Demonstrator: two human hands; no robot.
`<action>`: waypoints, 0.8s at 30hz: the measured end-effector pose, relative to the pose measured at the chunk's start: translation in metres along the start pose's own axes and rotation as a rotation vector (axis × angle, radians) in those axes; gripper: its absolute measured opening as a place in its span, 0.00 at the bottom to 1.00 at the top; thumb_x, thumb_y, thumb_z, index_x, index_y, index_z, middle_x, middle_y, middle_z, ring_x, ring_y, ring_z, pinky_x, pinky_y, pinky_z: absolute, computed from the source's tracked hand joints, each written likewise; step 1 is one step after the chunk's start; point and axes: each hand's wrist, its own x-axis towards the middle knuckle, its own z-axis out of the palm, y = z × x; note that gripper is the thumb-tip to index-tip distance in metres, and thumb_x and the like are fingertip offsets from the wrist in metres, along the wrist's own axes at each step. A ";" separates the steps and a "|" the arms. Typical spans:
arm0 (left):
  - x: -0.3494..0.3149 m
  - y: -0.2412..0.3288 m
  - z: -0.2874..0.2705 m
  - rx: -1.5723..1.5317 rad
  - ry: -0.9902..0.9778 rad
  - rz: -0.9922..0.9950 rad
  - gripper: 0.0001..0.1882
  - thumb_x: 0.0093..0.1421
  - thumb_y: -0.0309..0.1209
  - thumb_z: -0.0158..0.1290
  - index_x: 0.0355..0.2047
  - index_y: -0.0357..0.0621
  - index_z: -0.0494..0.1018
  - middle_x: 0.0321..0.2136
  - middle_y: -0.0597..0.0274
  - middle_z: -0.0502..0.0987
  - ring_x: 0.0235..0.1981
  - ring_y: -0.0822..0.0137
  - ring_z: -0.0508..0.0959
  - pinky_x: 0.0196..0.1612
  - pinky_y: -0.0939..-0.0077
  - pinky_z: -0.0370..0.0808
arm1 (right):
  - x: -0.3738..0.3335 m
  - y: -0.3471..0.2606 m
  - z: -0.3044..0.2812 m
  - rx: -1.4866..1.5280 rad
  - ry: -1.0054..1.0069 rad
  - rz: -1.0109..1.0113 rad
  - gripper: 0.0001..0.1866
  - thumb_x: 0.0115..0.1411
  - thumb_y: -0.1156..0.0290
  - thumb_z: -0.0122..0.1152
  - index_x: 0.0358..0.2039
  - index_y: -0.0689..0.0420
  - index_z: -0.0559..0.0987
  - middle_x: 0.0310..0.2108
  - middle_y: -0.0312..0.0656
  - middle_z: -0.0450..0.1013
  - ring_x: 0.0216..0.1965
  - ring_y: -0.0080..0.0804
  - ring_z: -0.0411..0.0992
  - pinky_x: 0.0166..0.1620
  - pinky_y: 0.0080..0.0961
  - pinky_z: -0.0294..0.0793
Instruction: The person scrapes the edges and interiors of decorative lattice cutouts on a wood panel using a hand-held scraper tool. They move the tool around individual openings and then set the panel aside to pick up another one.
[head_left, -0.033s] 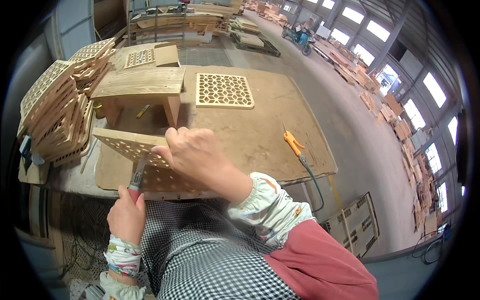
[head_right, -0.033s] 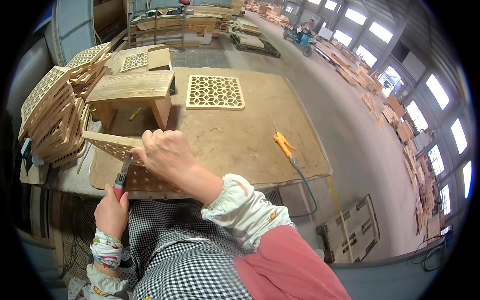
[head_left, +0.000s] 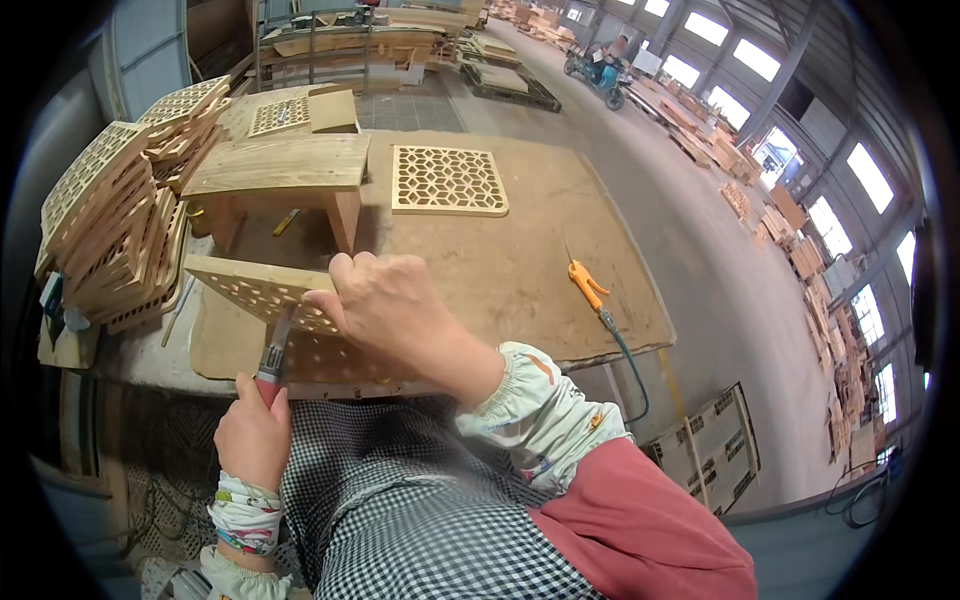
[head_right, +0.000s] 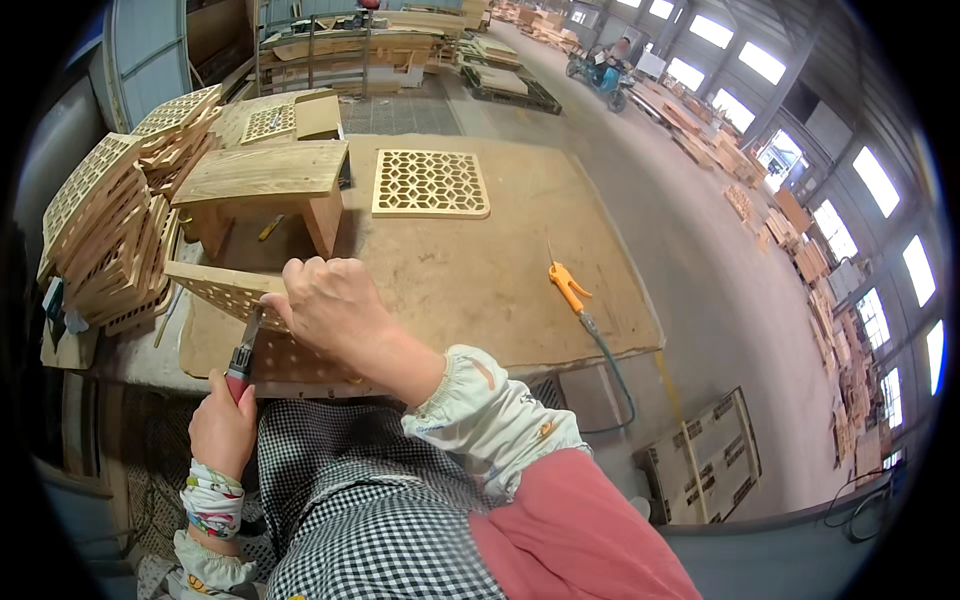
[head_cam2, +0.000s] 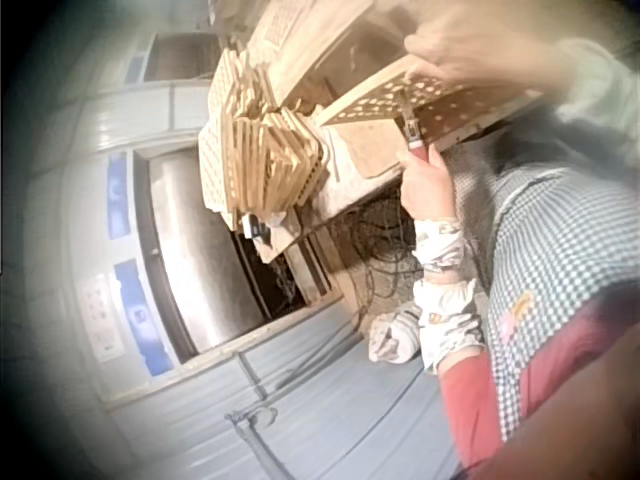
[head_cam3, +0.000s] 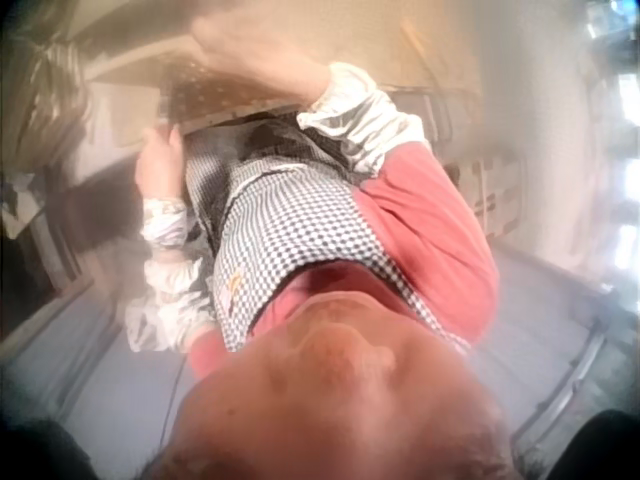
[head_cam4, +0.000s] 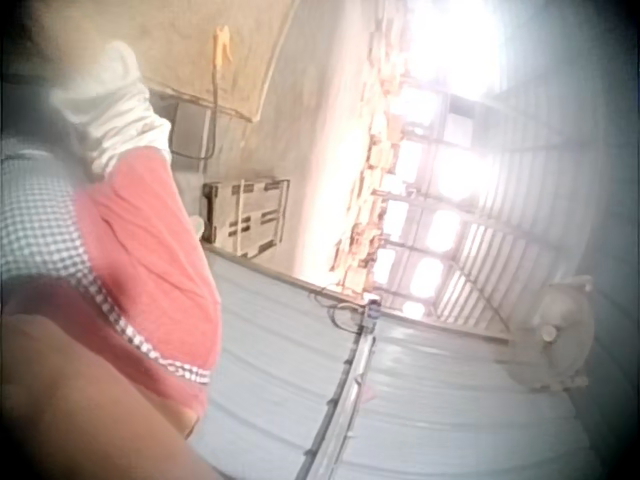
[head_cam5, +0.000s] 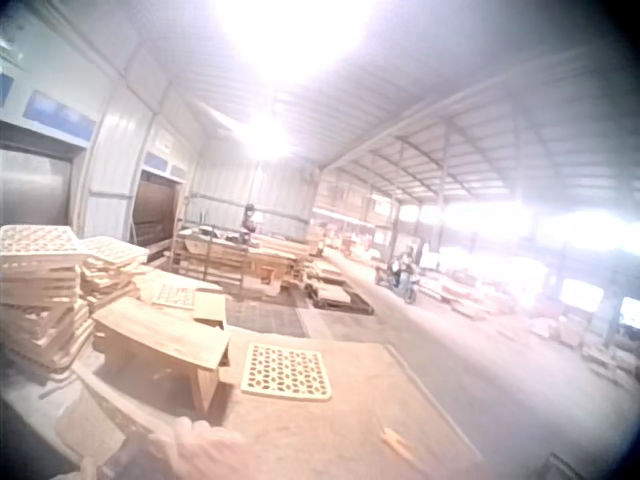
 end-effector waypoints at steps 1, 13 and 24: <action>0.001 0.001 -0.001 -0.010 0.002 0.006 0.23 0.70 0.46 0.58 0.47 0.37 0.66 0.29 0.38 0.83 0.33 0.35 0.84 0.36 0.41 0.80 | 0.000 0.002 0.000 0.002 -0.004 0.006 0.23 0.68 0.49 0.63 0.26 0.56 0.76 0.19 0.41 0.75 0.23 0.39 0.79 0.28 0.34 0.76; 0.002 0.016 -0.012 -0.134 -0.020 0.035 0.23 0.71 0.48 0.55 0.45 0.38 0.68 0.30 0.37 0.83 0.35 0.34 0.84 0.39 0.39 0.80 | -0.001 0.015 -0.017 -0.109 -0.007 -0.039 0.28 0.71 0.45 0.61 0.22 0.54 0.77 0.17 0.42 0.77 0.18 0.37 0.78 0.23 0.34 0.74; 0.000 0.013 -0.007 -0.160 -0.049 0.038 0.23 0.71 0.47 0.55 0.46 0.36 0.68 0.29 0.38 0.84 0.34 0.36 0.85 0.39 0.42 0.82 | 0.009 0.026 -0.010 -0.104 -0.004 -0.070 0.30 0.70 0.43 0.62 0.21 0.54 0.75 0.17 0.44 0.75 0.19 0.42 0.77 0.24 0.37 0.72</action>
